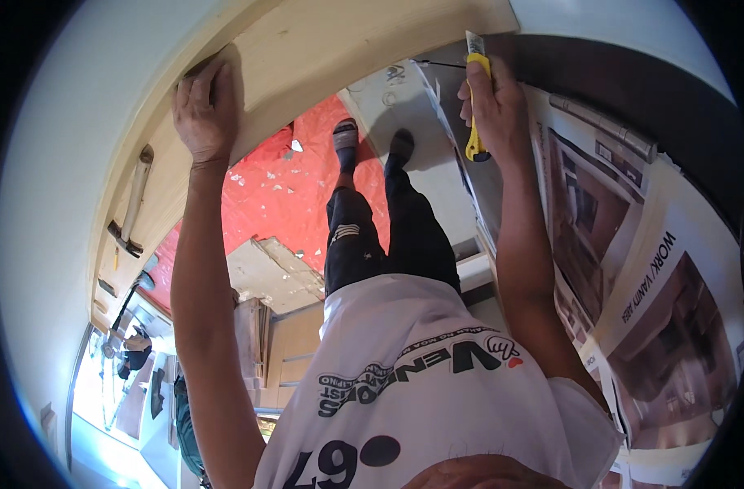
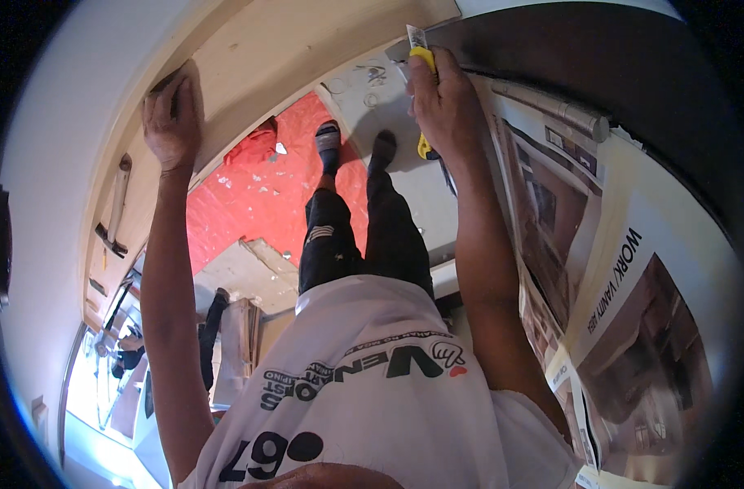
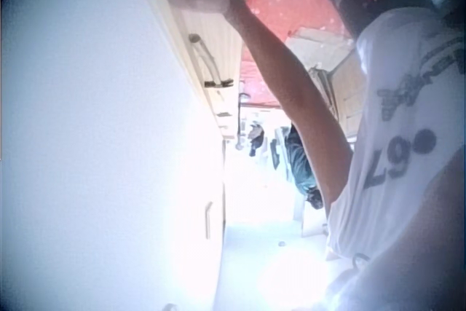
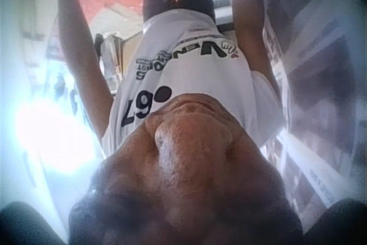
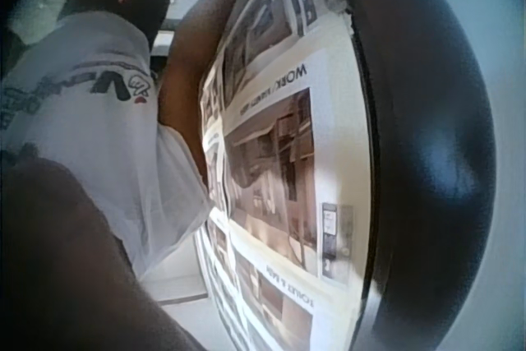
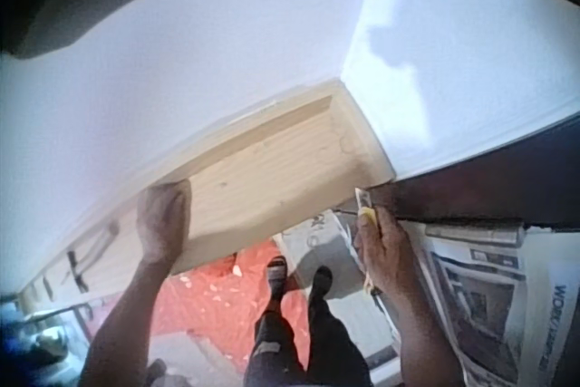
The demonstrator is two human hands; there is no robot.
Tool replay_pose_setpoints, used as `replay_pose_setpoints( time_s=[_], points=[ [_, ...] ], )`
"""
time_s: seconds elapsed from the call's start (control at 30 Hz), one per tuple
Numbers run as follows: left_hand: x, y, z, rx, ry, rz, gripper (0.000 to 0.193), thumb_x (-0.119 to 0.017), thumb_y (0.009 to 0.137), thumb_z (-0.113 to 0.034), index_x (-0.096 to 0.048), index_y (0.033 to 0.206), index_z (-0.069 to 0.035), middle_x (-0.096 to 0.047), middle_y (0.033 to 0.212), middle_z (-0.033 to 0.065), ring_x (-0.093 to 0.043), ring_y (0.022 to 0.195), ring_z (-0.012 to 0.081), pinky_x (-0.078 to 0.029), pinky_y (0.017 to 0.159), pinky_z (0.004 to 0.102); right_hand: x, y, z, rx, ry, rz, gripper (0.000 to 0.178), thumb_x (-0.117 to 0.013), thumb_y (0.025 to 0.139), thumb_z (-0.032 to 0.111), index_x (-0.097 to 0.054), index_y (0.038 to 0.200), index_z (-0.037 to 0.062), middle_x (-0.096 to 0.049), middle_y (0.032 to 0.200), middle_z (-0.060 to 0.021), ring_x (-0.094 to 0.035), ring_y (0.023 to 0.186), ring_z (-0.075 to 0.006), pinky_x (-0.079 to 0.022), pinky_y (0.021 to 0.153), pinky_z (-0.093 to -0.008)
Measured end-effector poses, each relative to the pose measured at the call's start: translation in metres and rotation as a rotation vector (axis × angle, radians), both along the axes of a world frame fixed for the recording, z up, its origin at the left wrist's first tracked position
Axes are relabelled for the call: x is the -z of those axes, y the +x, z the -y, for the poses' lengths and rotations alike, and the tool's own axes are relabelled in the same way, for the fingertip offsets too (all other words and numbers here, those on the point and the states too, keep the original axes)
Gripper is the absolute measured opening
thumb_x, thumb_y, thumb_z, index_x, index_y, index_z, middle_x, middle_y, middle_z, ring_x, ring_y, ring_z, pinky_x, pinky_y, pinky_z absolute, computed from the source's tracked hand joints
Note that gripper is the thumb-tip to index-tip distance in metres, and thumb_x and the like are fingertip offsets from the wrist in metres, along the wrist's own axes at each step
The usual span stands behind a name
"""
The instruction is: The person uses a yellow utility knife to trim and scrape a wooden cabinet trim piece. They repeatedly cut along the edge and remove small strips of material while moving around a cluttered renovation site.
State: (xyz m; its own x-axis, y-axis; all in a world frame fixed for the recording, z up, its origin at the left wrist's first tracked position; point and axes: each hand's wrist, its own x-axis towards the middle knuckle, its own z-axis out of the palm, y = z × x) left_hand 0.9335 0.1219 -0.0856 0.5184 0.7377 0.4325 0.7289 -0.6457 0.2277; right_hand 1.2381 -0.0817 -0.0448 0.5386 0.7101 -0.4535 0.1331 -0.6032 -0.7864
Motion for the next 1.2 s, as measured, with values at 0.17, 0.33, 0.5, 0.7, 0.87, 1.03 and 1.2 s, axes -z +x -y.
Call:
replay_pose_setpoints(
  time_s=[0.17, 0.33, 0.5, 0.7, 0.87, 1.03, 1.2],
  points=[
    [0.006, -0.002, 0.000, -0.056, -0.071, 0.003, 0.014, -0.068, 0.088, -0.023, -0.071, 0.099, -0.015, -0.069, 0.090, 0.0057, -0.067, 0.083, 0.0256, -0.054, 0.072, 0.0359, 0.004, 0.006, 0.000, -0.013, -0.038, -0.068, 0.032, -0.045, 0.100, 0.034, -0.055, 0.096, 0.0038, -0.060, 0.071, -0.0048, -0.058, 0.054, -0.0121, -0.046, 0.051, -0.0294],
    [0.002, 0.000, 0.002, -0.121, -0.118, -0.034, 0.015, -0.067, 0.089, -0.025, -0.072, 0.098, -0.015, -0.070, 0.089, 0.0052, -0.067, 0.081, 0.0246, -0.054, 0.071, 0.0354, 0.007, 0.004, 0.000, 0.006, -0.094, -0.036, 0.032, -0.045, 0.100, 0.035, -0.054, 0.093, 0.0042, -0.058, 0.067, -0.0039, -0.057, 0.052, -0.0136, -0.046, 0.051, -0.0310],
    [-0.001, 0.003, 0.004, -0.161, -0.173, -0.015, 0.015, -0.067, 0.089, -0.027, -0.072, 0.098, -0.016, -0.070, 0.090, 0.0044, -0.067, 0.080, 0.0239, -0.053, 0.070, 0.0351, 0.005, 0.004, -0.002, -0.019, -0.130, -0.010, 0.033, -0.045, 0.100, 0.035, -0.054, 0.090, 0.0045, -0.059, 0.064, -0.0049, -0.060, 0.052, -0.0157, -0.049, 0.053, -0.0318],
    [0.001, 0.004, 0.004, -0.208, -0.193, -0.041, 0.014, -0.067, 0.089, -0.029, -0.071, 0.096, -0.017, -0.070, 0.086, 0.0042, -0.067, 0.077, 0.0247, -0.053, 0.067, 0.0367, 0.007, 0.002, -0.005, -0.052, -0.145, 0.032, 0.034, -0.044, 0.099, 0.036, -0.053, 0.090, 0.0045, -0.061, 0.065, -0.0054, -0.062, 0.052, -0.0160, -0.050, 0.053, -0.0316],
    [0.001, 0.004, 0.003, -0.189, -0.176, -0.057, 0.013, -0.066, 0.090, -0.028, -0.069, 0.096, -0.017, -0.069, 0.084, 0.0050, -0.066, 0.076, 0.0258, -0.052, 0.066, 0.0378, 0.000, -0.002, -0.010, -0.020, -0.124, -0.023, 0.033, -0.043, 0.099, 0.036, -0.052, 0.089, 0.0060, -0.058, 0.062, -0.0038, -0.059, 0.049, -0.0139, -0.050, 0.051, -0.0304],
    [0.001, 0.003, 0.002, -0.158, -0.172, -0.045, 0.018, -0.064, 0.092, -0.030, -0.068, 0.103, -0.016, -0.070, 0.087, 0.0069, -0.067, 0.077, 0.0251, -0.052, 0.067, 0.0374, -0.006, -0.006, -0.014, 0.018, -0.107, -0.033, 0.036, -0.044, 0.098, 0.035, -0.050, 0.080, 0.0051, -0.050, 0.056, -0.0007, -0.051, 0.048, -0.0098, -0.042, 0.047, -0.0273],
    [-0.003, 0.010, 0.007, -0.173, -0.146, -0.047, 0.014, -0.063, 0.093, -0.027, -0.067, 0.098, -0.015, -0.069, 0.085, 0.0061, -0.066, 0.076, 0.0276, -0.052, 0.065, 0.0394, -0.009, -0.011, -0.017, 0.061, -0.072, -0.119, 0.033, -0.044, 0.098, 0.033, -0.050, 0.080, 0.0057, -0.049, 0.055, -0.0002, -0.050, 0.047, -0.0095, -0.041, 0.047, -0.0269]
  ],
)
